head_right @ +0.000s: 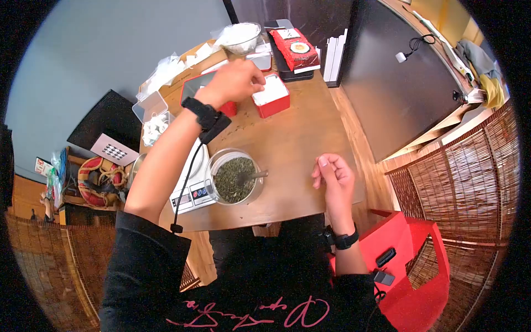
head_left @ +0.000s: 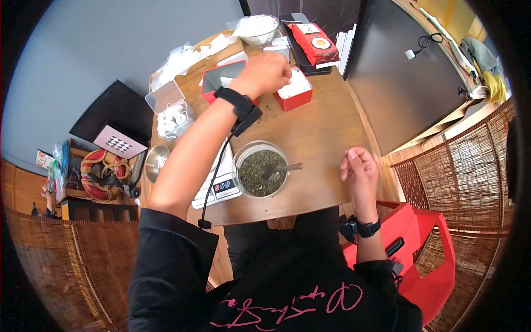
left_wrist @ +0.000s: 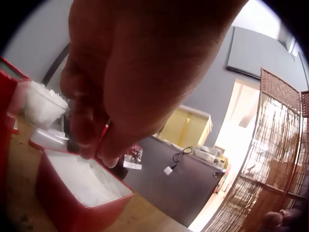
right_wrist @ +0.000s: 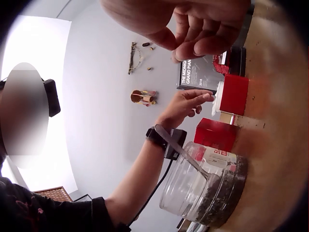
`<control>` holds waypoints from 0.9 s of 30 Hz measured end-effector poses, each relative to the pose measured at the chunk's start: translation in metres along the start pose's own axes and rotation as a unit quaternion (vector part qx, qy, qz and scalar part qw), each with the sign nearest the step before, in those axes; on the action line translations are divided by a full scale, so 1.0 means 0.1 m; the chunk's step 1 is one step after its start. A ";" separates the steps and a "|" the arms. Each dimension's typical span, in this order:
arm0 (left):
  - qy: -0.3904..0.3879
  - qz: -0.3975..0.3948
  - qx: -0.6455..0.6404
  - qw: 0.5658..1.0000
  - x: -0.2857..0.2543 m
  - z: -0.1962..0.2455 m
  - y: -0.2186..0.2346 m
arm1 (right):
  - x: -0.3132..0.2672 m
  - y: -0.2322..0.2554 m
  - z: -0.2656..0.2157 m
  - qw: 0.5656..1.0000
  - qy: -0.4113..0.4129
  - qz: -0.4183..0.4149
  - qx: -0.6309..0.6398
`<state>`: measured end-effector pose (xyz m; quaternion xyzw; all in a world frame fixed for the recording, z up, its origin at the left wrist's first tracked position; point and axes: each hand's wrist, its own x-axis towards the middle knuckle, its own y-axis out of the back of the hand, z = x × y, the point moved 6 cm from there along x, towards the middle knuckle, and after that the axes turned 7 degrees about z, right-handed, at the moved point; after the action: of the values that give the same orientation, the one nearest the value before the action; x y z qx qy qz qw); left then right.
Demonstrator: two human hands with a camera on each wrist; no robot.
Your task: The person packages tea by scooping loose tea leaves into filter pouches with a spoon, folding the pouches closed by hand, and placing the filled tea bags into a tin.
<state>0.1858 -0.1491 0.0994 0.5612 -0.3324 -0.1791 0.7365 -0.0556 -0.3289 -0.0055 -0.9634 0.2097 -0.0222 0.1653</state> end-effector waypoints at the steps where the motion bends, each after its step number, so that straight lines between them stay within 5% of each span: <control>1: 0.006 -0.022 0.008 1.000 0.08 0.00 -0.12 | -0.01 0.05 0.01 1.000 -0.002 0.007 0.001; 8: 0.007 -0.112 0.103 0.988 0.22 0.08 -0.50 | -0.03 0.36 0.11 0.999 -0.018 0.041 -0.001; 14: 0.053 -0.169 0.046 0.983 0.24 -0.07 -0.52 | -0.03 0.43 0.12 0.998 -0.029 0.052 -0.007; 18: 0.005 0.032 -0.021 0.999 0.18 -0.13 -0.29 | -0.02 0.40 0.09 0.998 -0.024 0.054 -0.018; 27: 0.117 0.081 -0.265 0.954 -0.34 0.11 0.37 | -0.07 0.10 -0.06 0.999 0.007 0.021 -0.048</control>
<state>0.1501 -0.1237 0.1267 0.3344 -0.2290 -0.1339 0.9043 -0.0662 -0.3364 -0.0027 -0.9656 0.2315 -0.0151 0.1174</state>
